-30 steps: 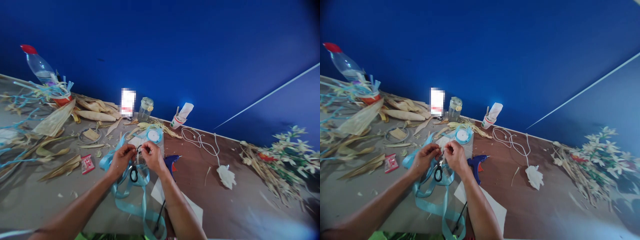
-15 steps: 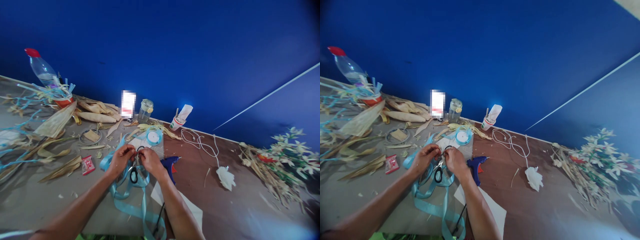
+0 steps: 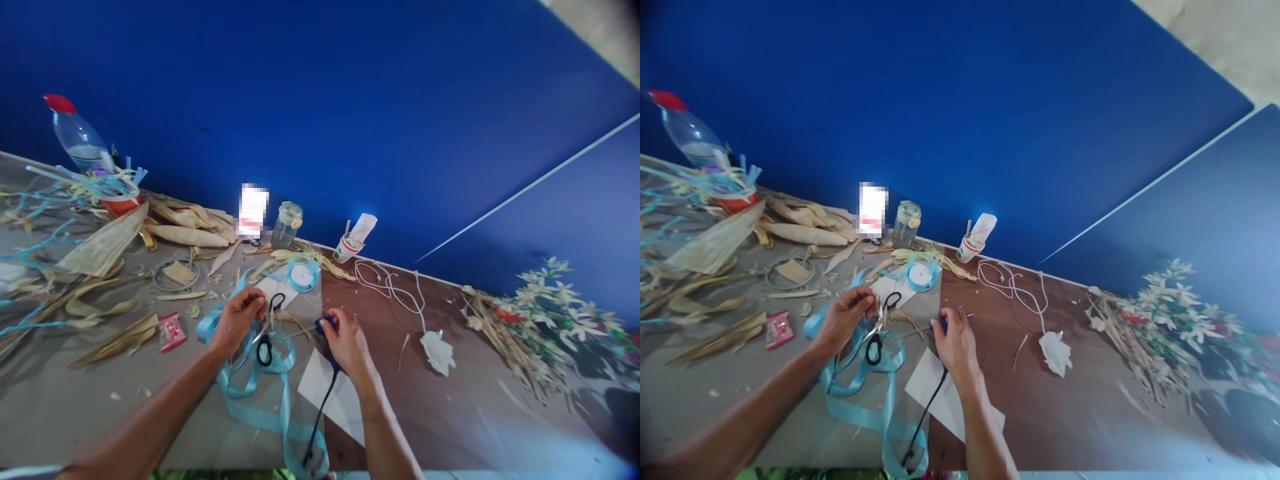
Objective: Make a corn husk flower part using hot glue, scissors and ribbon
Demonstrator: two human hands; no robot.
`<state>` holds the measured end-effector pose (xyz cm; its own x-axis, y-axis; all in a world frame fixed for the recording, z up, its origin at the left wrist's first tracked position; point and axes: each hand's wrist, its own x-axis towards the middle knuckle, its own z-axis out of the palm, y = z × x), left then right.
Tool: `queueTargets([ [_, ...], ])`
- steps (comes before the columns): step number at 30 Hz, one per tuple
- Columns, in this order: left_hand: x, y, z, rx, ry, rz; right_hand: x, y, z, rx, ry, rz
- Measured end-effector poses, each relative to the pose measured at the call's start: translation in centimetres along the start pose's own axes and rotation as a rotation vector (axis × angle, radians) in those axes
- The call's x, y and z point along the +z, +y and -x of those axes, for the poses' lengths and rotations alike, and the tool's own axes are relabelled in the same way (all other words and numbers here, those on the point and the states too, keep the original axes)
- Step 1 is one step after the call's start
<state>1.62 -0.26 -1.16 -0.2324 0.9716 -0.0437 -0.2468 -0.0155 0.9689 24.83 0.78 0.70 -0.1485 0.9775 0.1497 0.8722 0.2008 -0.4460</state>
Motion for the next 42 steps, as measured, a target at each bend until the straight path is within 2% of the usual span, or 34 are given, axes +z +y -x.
queueTargets([
  [2,0.0,0.0,-0.1,0.005,0.002,-0.010,0.2,1.0,1.3,0.095,0.056,0.068],
  [4,-0.1,-0.1,-0.1,0.012,0.001,-0.022,0.3,1.5,2.3,0.171,0.058,0.129],
  [8,-0.1,-0.3,-0.2,0.026,-0.008,-0.044,0.4,1.4,3.2,0.277,-0.062,0.182],
  [12,-0.1,-0.2,-0.1,0.028,-0.017,-0.038,0.4,0.8,3.1,0.319,-0.148,0.196],
  [20,-0.1,-0.2,-0.2,0.018,-0.013,-0.035,1.2,1.2,3.2,0.358,-0.050,0.143],
  [22,-0.2,-0.3,-0.3,0.017,-0.015,-0.019,1.6,1.7,3.1,0.337,0.012,0.090],
  [25,-0.2,-0.3,-0.2,0.006,-0.001,-0.007,1.7,2.6,2.9,0.300,0.212,-0.093],
  [28,-0.1,-0.1,-0.1,0.003,0.000,0.005,0.8,2.9,2.7,0.326,0.320,-0.504],
  [31,0.1,0.0,-0.1,0.002,-0.013,0.039,-1.2,1.9,2.5,0.273,0.261,-1.050],
  [34,0.1,-0.1,-0.1,0.001,0.000,0.037,-2.8,0.1,2.1,0.115,0.135,-1.291],
  [37,0.1,-0.3,-0.2,0.003,0.003,0.056,-2.9,-1.4,1.5,0.100,-0.056,-1.187],
  [40,0.1,-0.3,-0.1,0.003,-0.007,0.090,-1.6,-2.6,1.0,0.101,-0.117,-0.933],
  [42,0.0,-0.3,-0.1,0.017,-0.013,0.065,-0.5,-3.4,0.9,0.051,-0.139,-0.881],
])
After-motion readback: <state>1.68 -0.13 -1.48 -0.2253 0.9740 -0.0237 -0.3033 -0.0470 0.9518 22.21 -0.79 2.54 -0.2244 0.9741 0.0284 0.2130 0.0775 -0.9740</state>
